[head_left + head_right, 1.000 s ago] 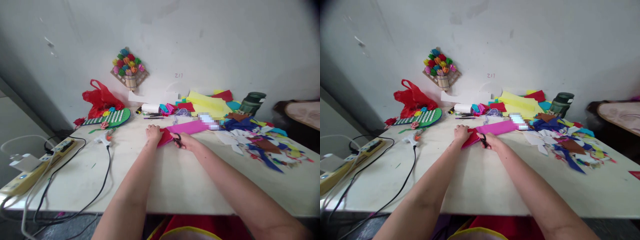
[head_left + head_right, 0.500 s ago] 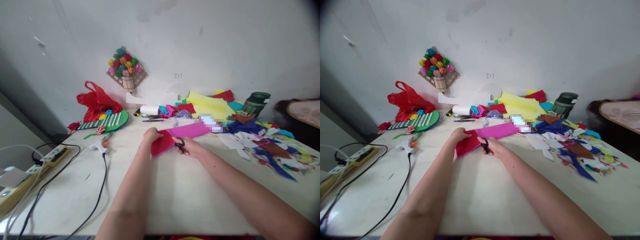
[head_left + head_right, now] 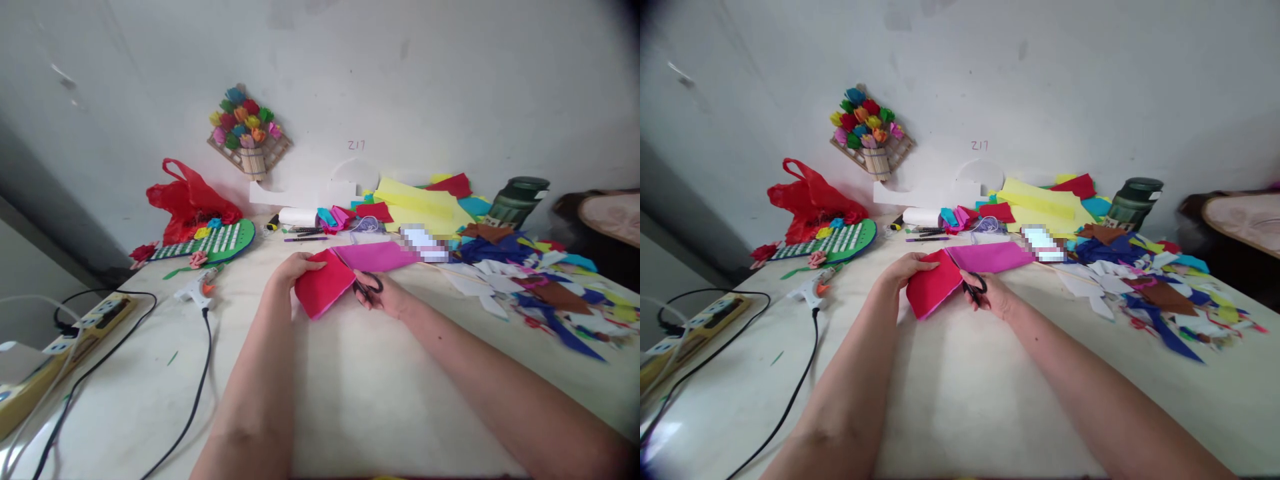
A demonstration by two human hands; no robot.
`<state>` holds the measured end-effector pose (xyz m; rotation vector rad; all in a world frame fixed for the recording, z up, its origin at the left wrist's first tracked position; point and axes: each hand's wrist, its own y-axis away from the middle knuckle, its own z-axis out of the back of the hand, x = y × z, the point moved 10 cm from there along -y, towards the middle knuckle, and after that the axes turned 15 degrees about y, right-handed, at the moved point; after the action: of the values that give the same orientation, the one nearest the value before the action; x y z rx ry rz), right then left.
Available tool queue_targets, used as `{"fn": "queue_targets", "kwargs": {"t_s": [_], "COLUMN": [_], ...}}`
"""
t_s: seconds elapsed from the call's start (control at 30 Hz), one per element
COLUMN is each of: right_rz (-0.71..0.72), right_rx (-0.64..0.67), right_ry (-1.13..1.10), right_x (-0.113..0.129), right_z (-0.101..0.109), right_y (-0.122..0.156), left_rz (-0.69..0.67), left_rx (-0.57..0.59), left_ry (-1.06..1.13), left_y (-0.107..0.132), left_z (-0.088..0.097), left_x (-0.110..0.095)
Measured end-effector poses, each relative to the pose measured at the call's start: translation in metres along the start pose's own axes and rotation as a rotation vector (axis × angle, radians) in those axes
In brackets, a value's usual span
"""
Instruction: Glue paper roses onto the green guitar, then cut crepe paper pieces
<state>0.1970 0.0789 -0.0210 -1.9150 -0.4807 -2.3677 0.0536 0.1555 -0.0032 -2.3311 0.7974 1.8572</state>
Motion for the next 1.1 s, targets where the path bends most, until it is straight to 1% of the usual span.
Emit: {"fn": "queue_targets", "kwargs": {"t_s": [0.13, 0.27, 0.37, 0.6, 0.67, 0.9, 1.1], "right_rz": [0.07, 0.147, 0.166, 0.172, 0.168, 0.257, 0.25], "right_rx": [0.044, 0.028, 0.011, -0.107, -0.119, -0.088, -0.045], "right_ry": [0.005, 0.042, 0.053, 0.037, 0.05, 0.084, 0.1], "right_x": [0.007, 0.015, 0.017, 0.026, 0.027, 0.029, 0.027], "right_z": [-0.004, -0.001, 0.0, 0.009, 0.01, 0.007, 0.006], "right_y": [0.001, 0.001, 0.0, 0.005, 0.007, 0.005, 0.004], "left_rz": [-0.016, -0.035, -0.068, -0.118, -0.126, -0.132, -0.116], "left_rx": [0.04, 0.088, 0.119, 0.153, 0.158, 0.169, 0.192], "left_ry": [0.009, 0.013, 0.026, 0.039, 0.041, 0.04, 0.045], "left_y": [0.005, 0.007, 0.007, 0.009, 0.011, 0.014, 0.014], "left_z": [-0.005, -0.013, -0.017, -0.024, -0.025, -0.028, -0.033], "left_x": [-0.005, -0.008, -0.01, -0.015, -0.017, -0.019, -0.018]}}
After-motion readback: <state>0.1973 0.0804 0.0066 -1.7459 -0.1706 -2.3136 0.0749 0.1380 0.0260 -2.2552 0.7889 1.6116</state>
